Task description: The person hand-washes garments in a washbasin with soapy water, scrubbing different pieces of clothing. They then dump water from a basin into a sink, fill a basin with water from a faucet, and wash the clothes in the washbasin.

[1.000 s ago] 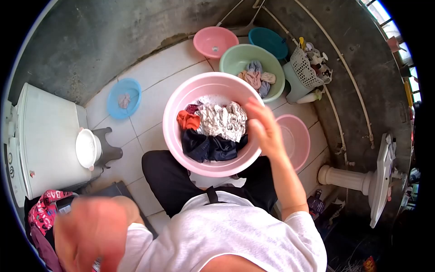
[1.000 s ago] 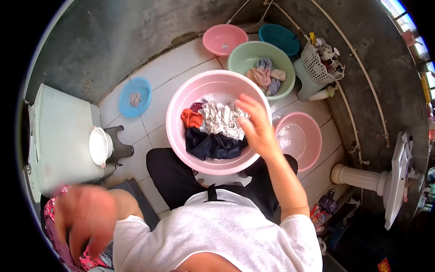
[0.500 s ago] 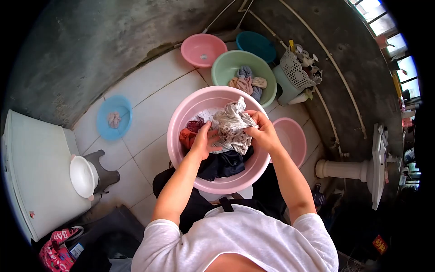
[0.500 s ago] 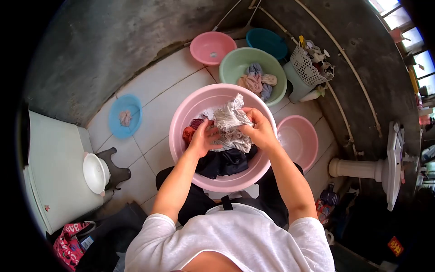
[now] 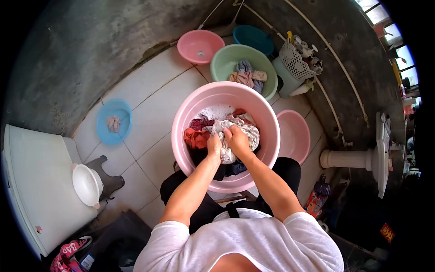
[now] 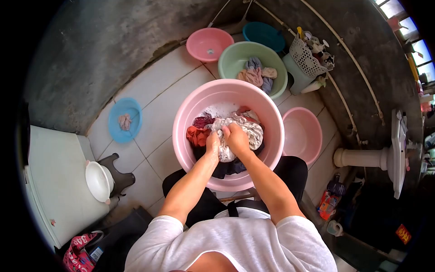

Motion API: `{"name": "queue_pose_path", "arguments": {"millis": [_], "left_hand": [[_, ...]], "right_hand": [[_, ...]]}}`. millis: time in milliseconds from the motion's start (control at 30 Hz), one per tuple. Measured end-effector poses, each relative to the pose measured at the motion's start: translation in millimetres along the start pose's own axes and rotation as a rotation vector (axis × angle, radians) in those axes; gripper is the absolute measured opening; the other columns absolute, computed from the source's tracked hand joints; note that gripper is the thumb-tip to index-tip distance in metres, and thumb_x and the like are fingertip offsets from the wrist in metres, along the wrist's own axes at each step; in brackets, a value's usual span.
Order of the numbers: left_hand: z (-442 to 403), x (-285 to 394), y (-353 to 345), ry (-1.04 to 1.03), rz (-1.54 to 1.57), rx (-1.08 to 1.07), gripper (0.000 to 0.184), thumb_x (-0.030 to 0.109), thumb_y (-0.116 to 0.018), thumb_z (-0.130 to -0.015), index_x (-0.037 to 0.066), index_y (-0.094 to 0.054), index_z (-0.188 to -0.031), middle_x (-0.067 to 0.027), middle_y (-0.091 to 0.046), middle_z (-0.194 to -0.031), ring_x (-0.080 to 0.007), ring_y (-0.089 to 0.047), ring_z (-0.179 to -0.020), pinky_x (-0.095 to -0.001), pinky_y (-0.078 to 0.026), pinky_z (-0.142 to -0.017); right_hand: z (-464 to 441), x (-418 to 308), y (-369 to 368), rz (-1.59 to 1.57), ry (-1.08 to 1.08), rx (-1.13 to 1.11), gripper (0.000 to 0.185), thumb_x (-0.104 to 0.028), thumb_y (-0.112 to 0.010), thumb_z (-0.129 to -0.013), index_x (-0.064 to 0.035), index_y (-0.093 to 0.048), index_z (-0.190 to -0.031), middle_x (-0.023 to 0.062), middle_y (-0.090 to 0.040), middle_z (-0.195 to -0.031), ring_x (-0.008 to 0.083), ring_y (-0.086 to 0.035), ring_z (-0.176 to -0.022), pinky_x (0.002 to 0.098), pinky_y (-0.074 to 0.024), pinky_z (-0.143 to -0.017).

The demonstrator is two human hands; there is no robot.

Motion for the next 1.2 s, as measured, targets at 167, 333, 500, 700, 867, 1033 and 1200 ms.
{"name": "queue_pose_path", "arguments": {"millis": [167, 333, 500, 700, 867, 1033, 1200], "left_hand": [[-16, -5, 8, -0.005, -0.051, -0.14, 0.027, 0.024, -0.037, -0.085, 0.005, -0.055, -0.082, -0.006, -0.055, -0.074, -0.0177, -0.055, -0.068, -0.0317, -0.046, -0.062], [34, 21, -46, 0.234, 0.45, -0.314, 0.035, 0.026, -0.037, -0.084, 0.003, -0.055, -0.103, -0.0118, -0.059, -0.097, -0.0257, -0.059, -0.087, -0.0381, -0.048, -0.08], [76, 45, -71, 0.209, 0.379, -0.484, 0.039, 0.031, -0.038, -0.087, 0.003, -0.052, -0.111, -0.0132, -0.059, -0.101, -0.0255, -0.059, -0.089, -0.0385, -0.049, -0.078], [74, 34, -76, 0.238, 0.482, -0.71, 0.044, 0.034, -0.043, -0.086, 0.002, -0.047, -0.117, -0.0147, -0.054, -0.109, -0.0257, -0.056, -0.095, -0.0373, -0.047, -0.083], [41, 36, -61, 0.233, 0.437, -0.703, 0.044, 0.028, -0.048, -0.085, 0.002, -0.044, -0.12, -0.016, -0.051, -0.114, -0.0257, -0.053, -0.1, -0.0376, -0.045, -0.086], [-17, 99, -15, -0.532, -0.826, -0.232, 0.049, 0.021, -0.056, -0.078, 0.0, -0.042, -0.12, -0.0221, -0.053, -0.108, -0.0307, -0.054, -0.098, -0.042, -0.043, -0.084], [41, 77, -32, -0.147, -0.716, -0.264, 0.043, 0.04, -0.044, -0.087, 0.002, -0.062, -0.079, -0.0113, -0.062, -0.083, -0.0238, -0.059, -0.069, -0.0367, -0.047, -0.062]], "right_hand": [[23, -41, 6, -0.135, 0.154, -0.081, 0.023, -0.026, -0.056, -0.081, -0.0028, -0.057, -0.077, 0.0177, -0.056, -0.071, 0.0339, -0.056, -0.068, 0.0391, -0.0442, -0.064], [-30, 55, 30, -0.571, -0.065, -0.074, 0.032, -0.03, -0.053, -0.086, 0.0014, -0.058, -0.091, 0.0136, -0.058, -0.094, 0.0203, -0.053, -0.087, 0.0321, -0.041, -0.077], [3, 88, 10, -0.945, -0.325, -0.245, 0.049, -0.037, -0.047, -0.089, 0.0004, -0.045, -0.121, 0.0119, -0.05, -0.118, 0.0192, -0.044, -0.111, 0.0325, -0.0341, -0.094], [8, 31, 57, -1.336, -0.322, -0.129, 0.021, -0.021, -0.055, -0.085, -0.0021, -0.054, -0.096, 0.0071, -0.06, -0.089, 0.0142, -0.058, -0.075, 0.0292, -0.049, -0.068], [4, -65, 143, -1.537, 0.133, -0.17, 0.016, -0.013, -0.057, -0.08, -0.0012, -0.053, -0.089, 0.0072, -0.057, -0.085, 0.0136, -0.057, -0.073, 0.029, -0.0481, -0.067], [-17, -16, 87, -0.914, -0.079, -0.158, 0.029, -0.013, -0.065, -0.075, 0.0, -0.056, -0.1, 0.004, -0.055, -0.103, 0.0106, -0.054, -0.088, 0.024, -0.0419, -0.077], [-28, 16, 51, -0.706, -0.064, -0.038, 0.039, -0.013, -0.065, -0.074, 0.0009, -0.055, -0.109, 0.0059, -0.056, -0.108, 0.0143, -0.053, -0.093, 0.0256, -0.0414, -0.082]]}}
Point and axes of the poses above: each hand's wrist, its own z-axis away from the middle knuckle, its own y-axis out of the back of the hand, x = y × z, the point moved 9 cm from there along -z, towards the middle knuckle
